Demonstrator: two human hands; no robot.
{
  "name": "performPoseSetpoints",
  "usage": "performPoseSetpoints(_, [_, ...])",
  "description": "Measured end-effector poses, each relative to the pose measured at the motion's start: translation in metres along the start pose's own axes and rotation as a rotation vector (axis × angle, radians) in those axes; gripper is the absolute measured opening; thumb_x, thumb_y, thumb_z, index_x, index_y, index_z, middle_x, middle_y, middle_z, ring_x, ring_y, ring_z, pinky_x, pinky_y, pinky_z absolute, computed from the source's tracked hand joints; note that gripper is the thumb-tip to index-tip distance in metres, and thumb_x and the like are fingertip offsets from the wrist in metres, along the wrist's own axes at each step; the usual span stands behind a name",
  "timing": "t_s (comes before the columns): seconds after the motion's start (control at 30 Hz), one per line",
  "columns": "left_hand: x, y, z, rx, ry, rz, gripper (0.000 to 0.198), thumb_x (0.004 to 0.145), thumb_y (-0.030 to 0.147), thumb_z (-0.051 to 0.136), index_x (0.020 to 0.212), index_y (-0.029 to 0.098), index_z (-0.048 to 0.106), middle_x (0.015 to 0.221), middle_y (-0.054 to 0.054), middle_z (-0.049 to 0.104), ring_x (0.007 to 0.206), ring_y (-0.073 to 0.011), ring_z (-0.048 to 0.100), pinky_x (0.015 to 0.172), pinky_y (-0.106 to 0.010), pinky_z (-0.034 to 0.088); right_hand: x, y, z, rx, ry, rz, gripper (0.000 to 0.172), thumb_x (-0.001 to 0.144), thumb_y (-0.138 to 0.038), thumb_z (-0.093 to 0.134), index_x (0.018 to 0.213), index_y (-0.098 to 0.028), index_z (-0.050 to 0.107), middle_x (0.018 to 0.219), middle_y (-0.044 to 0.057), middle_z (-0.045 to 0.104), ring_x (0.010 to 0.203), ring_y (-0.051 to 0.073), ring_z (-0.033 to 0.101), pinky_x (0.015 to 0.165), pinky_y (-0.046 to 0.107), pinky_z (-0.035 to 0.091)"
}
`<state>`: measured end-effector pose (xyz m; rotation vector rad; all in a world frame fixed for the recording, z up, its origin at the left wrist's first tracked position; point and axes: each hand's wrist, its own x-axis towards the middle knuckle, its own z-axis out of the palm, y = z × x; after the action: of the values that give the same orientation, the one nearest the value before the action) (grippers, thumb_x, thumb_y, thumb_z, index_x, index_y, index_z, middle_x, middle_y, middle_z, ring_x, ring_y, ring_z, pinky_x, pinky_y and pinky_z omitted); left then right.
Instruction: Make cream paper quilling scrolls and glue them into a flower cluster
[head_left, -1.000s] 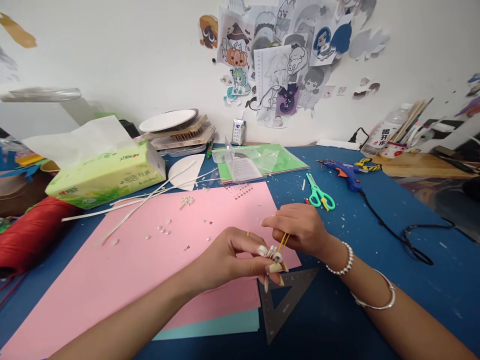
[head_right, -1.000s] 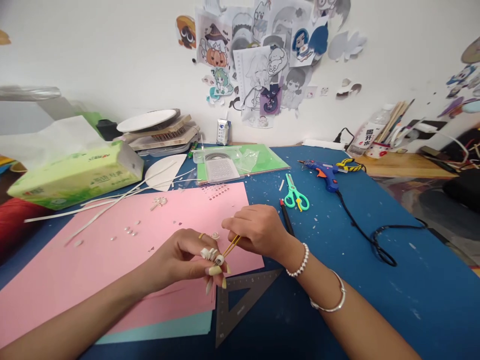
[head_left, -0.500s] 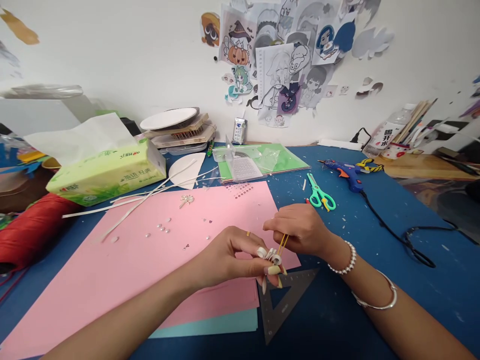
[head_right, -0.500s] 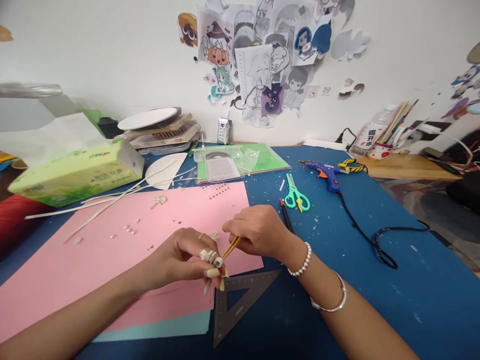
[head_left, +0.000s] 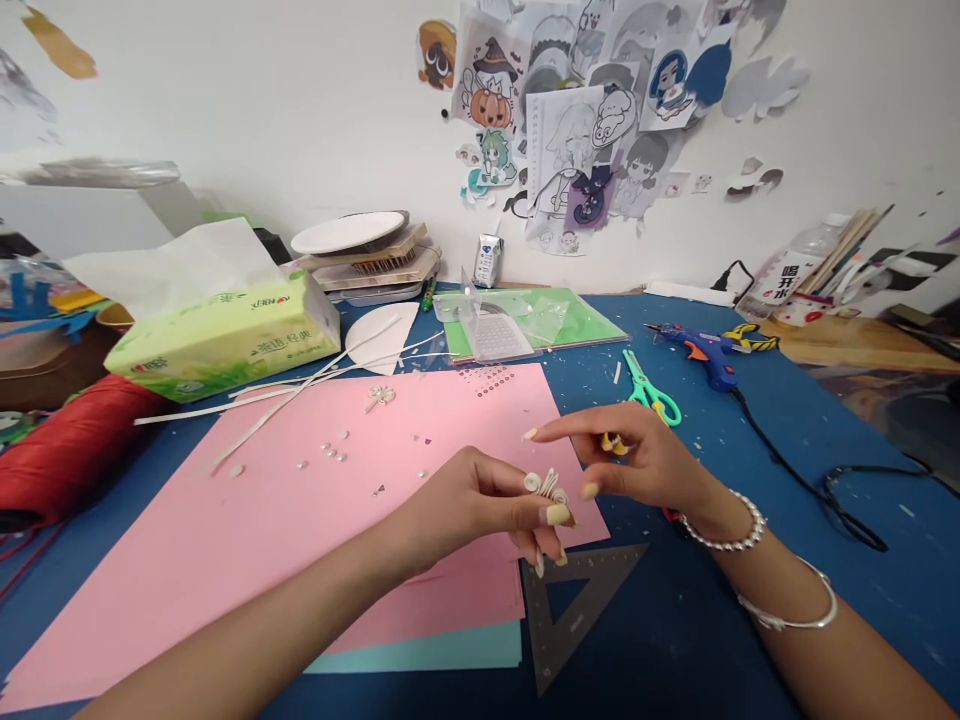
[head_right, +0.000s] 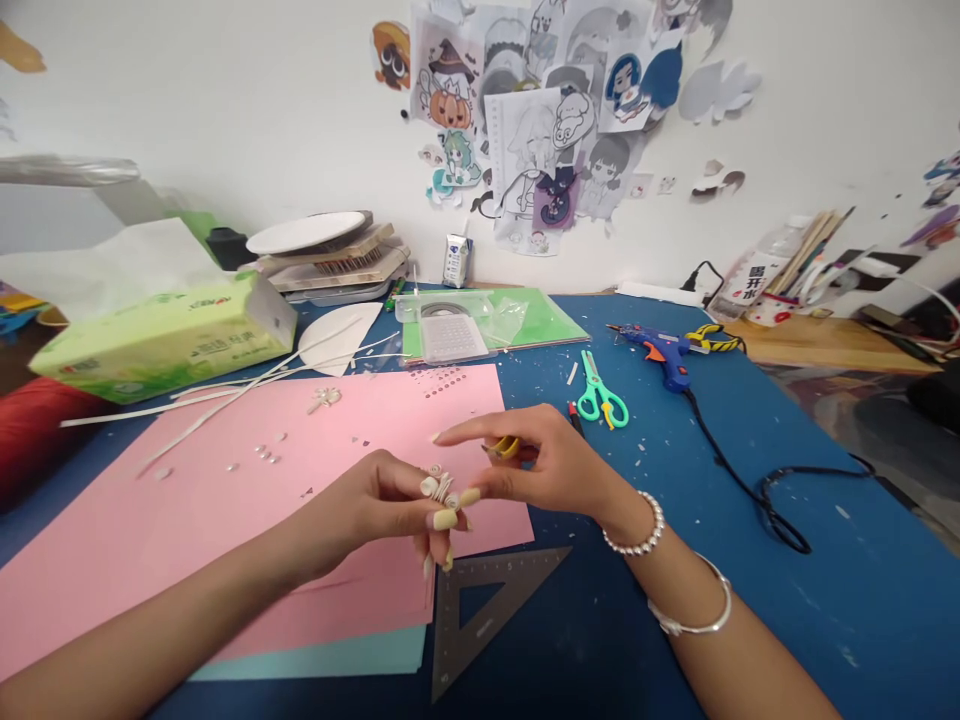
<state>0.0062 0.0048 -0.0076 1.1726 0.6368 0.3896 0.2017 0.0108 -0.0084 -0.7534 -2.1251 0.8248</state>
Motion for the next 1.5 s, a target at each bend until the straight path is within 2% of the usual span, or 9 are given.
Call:
performPoseSetpoints(0.07, [0.0001,0.0002,-0.0017,0.008,-0.029,-0.05,0.013,0.071,0.025,0.063,0.068,0.014,0.068,0.058,0.001,0.065,0.051,-0.0068,0.059,0.057,-0.016,0.048,0.0002,0.001,0.0008,0.078,-0.102,0.009,0.042,0.07,-0.047,0.057,0.099,-0.017,0.062,0.05,-0.007,0.037,0.044,0.004,0.027,0.041,0.019,0.023])
performPoseSetpoints(0.17, [0.0002,0.0005,-0.0034,-0.002,-0.088,-0.111,0.014,0.07,0.025,0.063,0.066,0.013,0.068,0.055,0.002,0.064,0.046,-0.006,0.057,0.055,-0.016,0.048,0.0002,0.0027,0.0025,0.128,-0.265,0.072,0.039,0.07,-0.041,0.059,0.102,-0.019,0.06,0.055,-0.005,0.047,0.045,0.003,0.031,0.042,0.017,0.025])
performPoseSetpoints(0.27, [0.0008,0.001,-0.0042,-0.004,-0.135,-0.138,0.012,0.07,0.024,0.063,0.068,0.013,0.068,0.053,0.002,0.064,0.045,-0.0065,0.057,0.055,-0.017,0.047,0.0004,0.0025,0.0043,0.153,-0.335,0.083,0.038,0.073,-0.038,0.057,0.106,-0.018,0.058,0.062,-0.003,0.054,0.048,0.004,0.037,0.044,0.016,0.028])
performPoseSetpoints(0.5, [0.0007,0.0038,-0.0058,-0.006,-0.22,-0.05,0.02,0.077,0.028,0.055,0.072,0.013,0.068,0.062,-0.002,0.067,0.05,-0.008,0.058,0.061,-0.019,0.046,0.0005,-0.0006,0.0024,0.127,-0.29,0.041,0.033,0.07,-0.033,0.062,0.097,-0.015,0.061,0.056,-0.005,0.048,0.046,0.004,0.033,0.043,0.016,0.028])
performPoseSetpoints(0.6, [-0.0005,0.0062,-0.0078,0.03,-0.198,-0.002,0.025,0.08,0.03,0.05,0.072,0.013,0.068,0.069,-0.004,0.069,0.054,-0.0087,0.058,0.062,-0.02,0.046,-0.001,-0.0017,-0.0007,0.117,-0.267,0.035,0.033,0.07,-0.034,0.061,0.097,-0.015,0.06,0.052,-0.006,0.042,0.045,0.004,0.032,0.041,0.016,0.027])
performPoseSetpoints(0.7, [-0.0013,0.0082,-0.0093,0.058,-0.158,-0.003,0.02,0.078,0.027,0.054,0.074,0.014,0.069,0.072,-0.003,0.069,0.059,-0.0095,0.059,0.062,-0.02,0.046,-0.0018,-0.0026,-0.0026,0.11,-0.226,0.033,0.032,0.069,-0.033,0.063,0.096,-0.016,0.061,0.051,-0.006,0.041,0.045,0.004,0.031,0.041,0.016,0.027])
performPoseSetpoints(0.9, [-0.001,0.0077,-0.0076,0.105,-0.106,-0.02,0.016,0.075,0.025,0.058,0.071,0.015,0.069,0.068,-0.001,0.068,0.057,-0.0085,0.059,0.062,-0.019,0.046,-0.0004,-0.0022,-0.002,0.099,-0.22,0.014,0.029,0.069,-0.029,0.063,0.095,-0.016,0.062,0.055,-0.004,0.048,0.046,0.004,0.033,0.042,0.017,0.028])
performPoseSetpoints(1.1, [-0.0006,0.0093,-0.0055,0.114,-0.07,-0.063,0.015,0.074,0.024,0.058,0.068,0.015,0.069,0.064,-0.001,0.068,0.054,-0.0084,0.059,0.062,-0.02,0.046,0.0007,-0.0016,0.0003,0.048,-0.223,-0.01,0.03,0.072,-0.034,0.06,0.095,-0.015,0.062,0.056,-0.004,0.05,0.046,0.004,0.034,0.042,0.017,0.027])
performPoseSetpoints(1.5, [0.0003,0.0077,-0.0051,0.147,-0.033,-0.064,0.014,0.071,0.025,0.061,0.064,0.016,0.069,0.063,-0.001,0.068,0.056,-0.0097,0.058,0.064,-0.022,0.046,0.0006,0.0005,0.0027,0.081,-0.233,0.043,0.027,0.072,-0.03,0.06,0.095,-0.016,0.063,0.06,-0.001,0.06,0.047,0.004,0.042,0.043,0.016,0.03])
